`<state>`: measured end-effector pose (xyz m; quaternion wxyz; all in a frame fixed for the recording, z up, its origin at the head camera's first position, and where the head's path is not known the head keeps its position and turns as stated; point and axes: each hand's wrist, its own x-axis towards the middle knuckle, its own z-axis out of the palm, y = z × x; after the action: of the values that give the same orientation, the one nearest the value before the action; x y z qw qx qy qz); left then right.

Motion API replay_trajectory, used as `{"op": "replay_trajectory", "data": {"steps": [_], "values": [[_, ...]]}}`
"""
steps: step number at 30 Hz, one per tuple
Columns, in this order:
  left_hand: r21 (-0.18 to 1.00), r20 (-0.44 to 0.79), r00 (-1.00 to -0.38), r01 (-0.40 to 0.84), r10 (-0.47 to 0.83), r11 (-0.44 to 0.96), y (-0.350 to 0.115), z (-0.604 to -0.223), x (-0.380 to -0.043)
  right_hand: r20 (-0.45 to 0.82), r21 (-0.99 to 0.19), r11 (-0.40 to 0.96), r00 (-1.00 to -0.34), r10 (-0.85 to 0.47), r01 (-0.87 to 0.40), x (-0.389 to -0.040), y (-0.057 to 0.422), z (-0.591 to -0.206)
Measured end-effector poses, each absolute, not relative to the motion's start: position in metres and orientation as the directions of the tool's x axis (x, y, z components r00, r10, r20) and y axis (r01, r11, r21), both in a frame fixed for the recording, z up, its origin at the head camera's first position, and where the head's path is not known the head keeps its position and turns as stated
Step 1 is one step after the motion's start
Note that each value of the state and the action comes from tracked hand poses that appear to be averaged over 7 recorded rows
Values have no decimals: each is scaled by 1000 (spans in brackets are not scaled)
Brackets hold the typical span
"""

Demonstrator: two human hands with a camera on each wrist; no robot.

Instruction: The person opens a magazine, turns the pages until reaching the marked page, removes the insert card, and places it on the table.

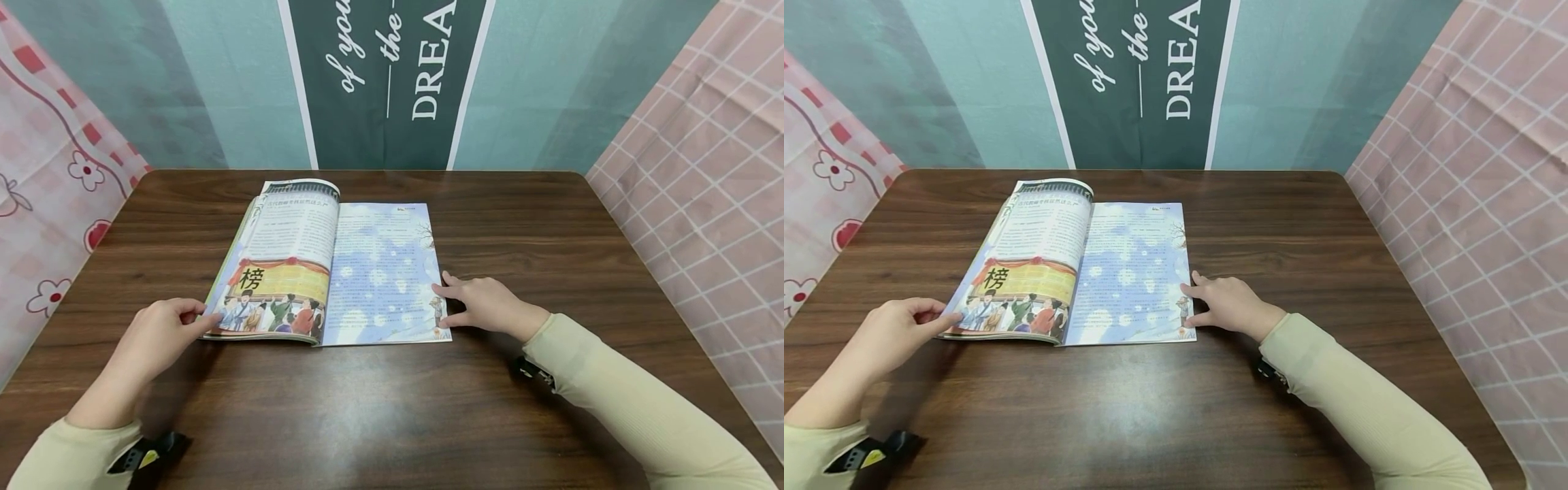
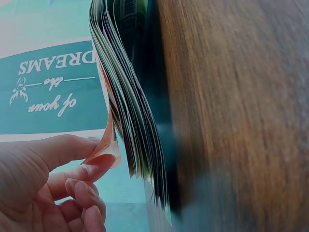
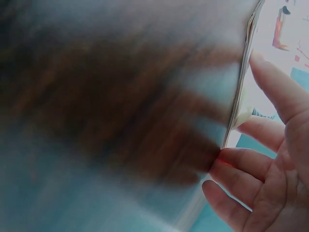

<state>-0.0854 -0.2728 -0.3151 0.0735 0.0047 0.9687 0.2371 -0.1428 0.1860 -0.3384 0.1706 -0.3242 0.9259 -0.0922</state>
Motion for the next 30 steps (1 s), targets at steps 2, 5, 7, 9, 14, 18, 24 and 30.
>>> {"op": "replay_trajectory", "data": {"steps": [2, 5, 7, 9, 14, 18, 24, 30], "values": [[457, -144, -989, -29, 42, 889, -273, -316, -86, -250, -283, 775, -736, -629, -566, -142, 185, -338], [452, -137, -990, -24, 42, 892, -273, -316, -86, -233, -272, 778, -746, -625, -567, -142, 184, -339], [451, -121, -992, -13, 47, 893, -273, -316, -86, -223, -266, 783, -754, -617, -562, -142, 182, -339], [453, -101, -993, 2, 54, 892, -272, -316, -86, -214, -255, 789, -763, -610, -559, -142, 181, -339], [465, -66, -996, 25, 63, 885, -269, -317, -87, -204, -238, 806, -784, -587, -541, -143, 177, -339], [472, -48, -997, 37, 68, 881, -267, -317, -87, -184, -230, 807, -790, -585, -544, -144, 175, -340], [481, -40, -997, 44, 72, 876, -266, -316, -85, -186, -223, 802, -783, -593, -555, -144, 175, -337], [486, -39, -997, 38, 65, 873, -265, -314, -83, -271, -250, 827, -784, -559, -504, -145, 172, -333]]}}
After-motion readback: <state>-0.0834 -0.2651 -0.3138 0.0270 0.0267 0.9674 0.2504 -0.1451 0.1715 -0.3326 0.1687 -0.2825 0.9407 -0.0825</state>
